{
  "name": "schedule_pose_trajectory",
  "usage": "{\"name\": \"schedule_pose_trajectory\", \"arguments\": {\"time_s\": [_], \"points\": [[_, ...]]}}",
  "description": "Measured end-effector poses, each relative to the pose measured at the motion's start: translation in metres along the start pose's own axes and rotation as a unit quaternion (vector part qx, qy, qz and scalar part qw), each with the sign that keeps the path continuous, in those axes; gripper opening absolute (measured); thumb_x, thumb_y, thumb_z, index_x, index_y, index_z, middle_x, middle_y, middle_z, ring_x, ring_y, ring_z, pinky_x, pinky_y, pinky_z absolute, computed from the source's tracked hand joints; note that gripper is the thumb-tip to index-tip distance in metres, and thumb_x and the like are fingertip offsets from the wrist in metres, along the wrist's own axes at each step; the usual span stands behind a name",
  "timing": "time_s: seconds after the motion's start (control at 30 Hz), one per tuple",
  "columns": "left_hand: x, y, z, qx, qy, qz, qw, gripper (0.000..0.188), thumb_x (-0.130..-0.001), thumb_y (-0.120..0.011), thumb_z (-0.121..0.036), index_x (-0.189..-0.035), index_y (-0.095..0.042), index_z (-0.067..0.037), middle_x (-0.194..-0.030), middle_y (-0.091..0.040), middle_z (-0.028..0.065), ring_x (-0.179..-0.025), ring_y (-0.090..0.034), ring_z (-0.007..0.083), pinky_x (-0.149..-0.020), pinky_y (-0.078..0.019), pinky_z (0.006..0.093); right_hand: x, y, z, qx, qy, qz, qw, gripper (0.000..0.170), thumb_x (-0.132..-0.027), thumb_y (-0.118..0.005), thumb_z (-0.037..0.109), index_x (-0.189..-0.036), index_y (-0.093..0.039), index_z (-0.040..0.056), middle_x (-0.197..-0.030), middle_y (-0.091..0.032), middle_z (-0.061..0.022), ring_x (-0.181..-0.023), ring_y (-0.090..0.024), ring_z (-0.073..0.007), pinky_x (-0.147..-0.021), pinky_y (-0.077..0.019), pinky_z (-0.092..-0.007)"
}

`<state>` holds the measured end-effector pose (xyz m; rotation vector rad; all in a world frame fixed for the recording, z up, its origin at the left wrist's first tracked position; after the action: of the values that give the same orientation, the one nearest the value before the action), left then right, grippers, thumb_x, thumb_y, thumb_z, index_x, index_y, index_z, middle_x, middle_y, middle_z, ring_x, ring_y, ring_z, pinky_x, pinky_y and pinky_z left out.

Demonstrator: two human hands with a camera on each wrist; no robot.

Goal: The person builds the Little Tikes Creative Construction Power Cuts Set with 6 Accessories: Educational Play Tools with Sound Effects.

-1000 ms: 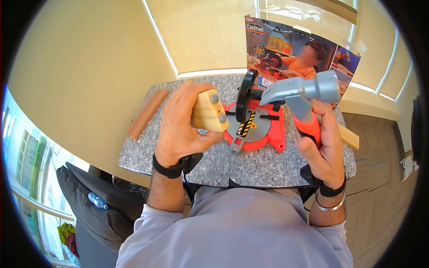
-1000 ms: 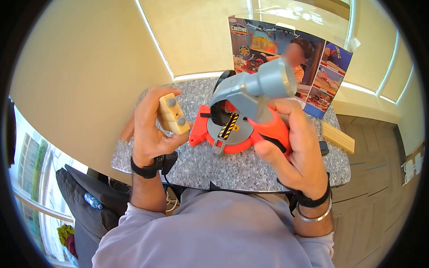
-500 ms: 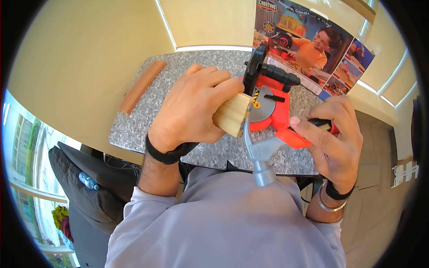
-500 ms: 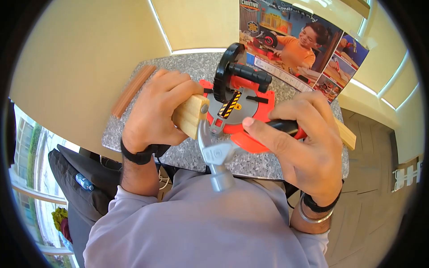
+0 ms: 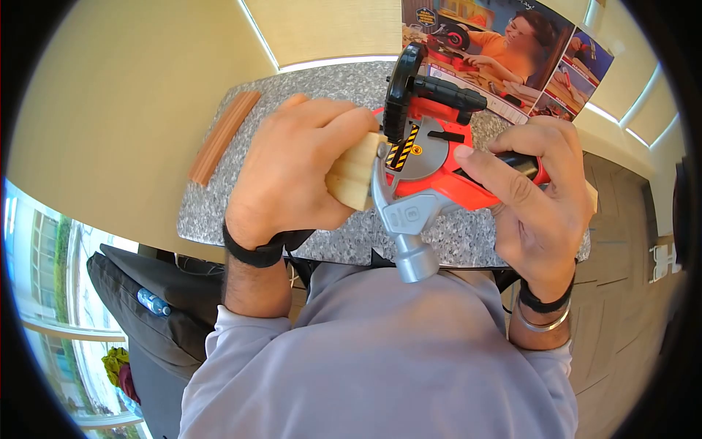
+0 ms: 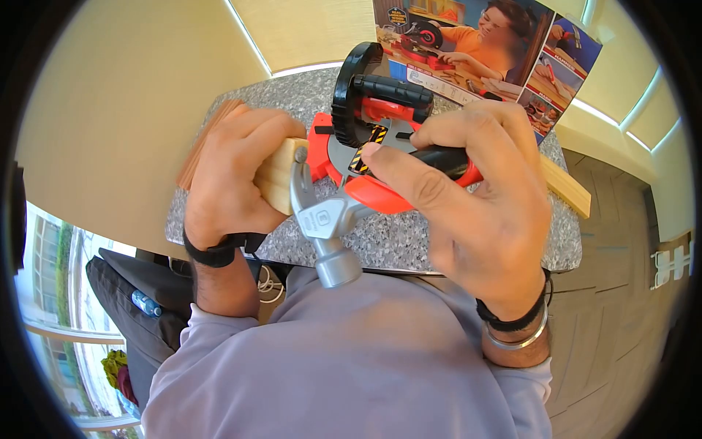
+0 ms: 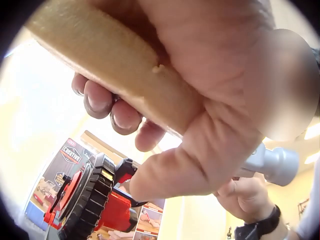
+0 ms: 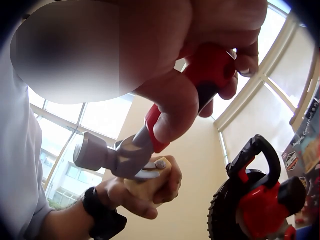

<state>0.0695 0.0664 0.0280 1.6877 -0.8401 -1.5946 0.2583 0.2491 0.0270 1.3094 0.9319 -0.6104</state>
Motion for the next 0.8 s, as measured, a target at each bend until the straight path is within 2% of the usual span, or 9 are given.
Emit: {"name": "schedule_pose_trajectory", "arguments": {"time_s": [0.13, 0.33, 0.4, 0.43, 0.5, 0.53, 0.6, 0.7, 0.8], "points": [[0.002, 0.004, -0.004, 0.009, 0.03, -0.024, 0.999, 0.05, -0.058, -0.083, -0.01, -0.105, -0.067, -0.009, -0.088, -0.067, 0.0104, -0.085, -0.065, 0.0382, -0.073, -0.0455, 0.0453, 0.002, -0.004, 0.003, 0.035, -0.013, -0.071, 0.997, 0.047, -0.066, -0.073, -0.005, -0.109, -0.084, 0.0082, -0.095, -0.065, -0.009, -0.087, -0.061, -0.0298, -0.075, -0.0522, -0.0364], [0.001, 0.005, -0.006, -0.01, 0.04, -0.045, 0.998, 0.045, -0.057, -0.084, -0.009, -0.098, -0.068, -0.008, -0.086, -0.066, 0.0097, -0.081, -0.061, 0.0365, -0.071, -0.0446, 0.0425, 0.003, 0.004, -0.009, -0.013, 0.02, -0.007, 1.0, 0.047, -0.066, -0.077, -0.001, -0.111, -0.084, 0.0081, -0.095, -0.064, -0.0095, -0.087, -0.061, -0.0284, -0.077, -0.051, -0.0369], [-0.001, 0.005, -0.005, -0.022, 0.046, -0.052, 0.997, 0.042, -0.056, -0.085, -0.009, -0.095, -0.07, -0.007, -0.085, -0.066, 0.0094, -0.077, -0.059, 0.0351, -0.07, -0.044, 0.0409, 0.003, 0.005, -0.009, -0.047, 0.035, 0.007, 0.998, 0.04, -0.072, -0.085, 0.013, -0.111, -0.083, 0.0068, -0.095, -0.064, -0.0095, -0.087, -0.059, -0.0281, -0.077, -0.0497, -0.0393], [-0.002, 0.005, -0.006, -0.018, 0.025, -0.028, 0.999, 0.046, -0.055, -0.084, -0.008, -0.099, -0.068, -0.009, -0.087, -0.067, 0.0081, -0.081, -0.062, 0.0352, -0.072, -0.0448, 0.0422, 0.002, 0.007, -0.008, -0.047, 0.034, 0.007, 0.998, 0.04, -0.072, -0.085, 0.013, -0.111, -0.083, 0.0068, -0.095, -0.064, -0.0095, -0.087, -0.059, -0.0281, -0.077, -0.0497, -0.0393], [-0.001, 0.004, -0.007, -0.013, 0.006, -0.001, 1.0, 0.05, -0.054, -0.083, -0.008, -0.102, -0.067, -0.011, -0.089, -0.067, 0.0067, -0.085, -0.066, 0.0353, -0.073, -0.0455, 0.0434, -0.001, 0.01, -0.007, -0.062, 0.03, 0.04, 0.997, 0.049, -0.073, -0.089, 0.037, -0.11, -0.083, 0.0061, -0.094, -0.063, -0.009, -0.086, -0.057, -0.0281, -0.077, -0.048, -0.0412], [-0.001, 0.002, -0.006, -0.01, 0.007, 0.004, 1.0, 0.051, -0.054, -0.083, -0.008, -0.102, -0.067, -0.012, -0.089, -0.067, 0.0061, -0.085, -0.066, 0.0347, -0.074, -0.0456, 0.0431, 0.0, 0.009, -0.009, -0.064, 0.028, 0.041, 0.997, 0.049, -0.073, -0.089, 0.037, -0.11, -0.083, 0.0061, -0.094, -0.063, -0.009, -0.086, -0.057, -0.0281, -0.077, -0.048, -0.0412], [-0.001, 0.002, -0.007, -0.008, 0.006, 0.01, 1.0, 0.051, -0.053, -0.083, -0.008, -0.101, -0.067, -0.012, -0.089, -0.067, 0.0056, -0.085, -0.066, 0.0341, -0.074, -0.0456, 0.0428, 0.003, 0.009, -0.014, -0.063, 0.049, 0.034, 0.996, 0.062, -0.069, -0.085, 0.053, -0.109, -0.083, 0.0054, -0.094, -0.063, -0.009, -0.086, -0.056, -0.0282, -0.077, -0.0466, -0.042], [-0.001, 0.001, -0.008, -0.005, 0.008, 0.023, 1.0, 0.05, -0.053, -0.083, -0.008, -0.1, -0.067, -0.012, -0.088, -0.066, 0.0058, -0.085, -0.066, 0.0332, -0.074, -0.0457, 0.0428, 0.002, 0.013, -0.011, -0.057, 0.046, 0.044, 0.996, 0.06, -0.07, -0.086, 0.051, -0.109, -0.083, 0.0055, -0.094, -0.063, -0.0089, -0.086, -0.056, -0.0281, -0.076, -0.0463, -0.0417], [-0.002, -0.001, -0.01, -0.002, -0.015, 0.002, 1.0, 0.045, -0.052, -0.081, -0.01, -0.096, -0.072, -0.009, -0.082, -0.064, 0.0075, -0.075, -0.058, 0.0345, -0.069, -0.0395, 0.0406, 0.001, 0.015, -0.011, -0.064, 0.046, 0.045, 0.996, 0.06, -0.07, -0.086, 0.051, -0.108, -0.083, 0.0045, -0.094, -0.062, -0.0091, -0.087, -0.056, -0.0284, -0.077, -0.0465, -0.0415]]}}
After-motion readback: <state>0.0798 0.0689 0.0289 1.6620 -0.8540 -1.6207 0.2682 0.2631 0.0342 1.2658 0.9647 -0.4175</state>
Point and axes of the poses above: each hand's wrist, its own x-axis away from the middle knuckle, its own y-axis out of the back of the hand, z = x × y, the point moved 2 cm from there along -x, towards the middle knuckle
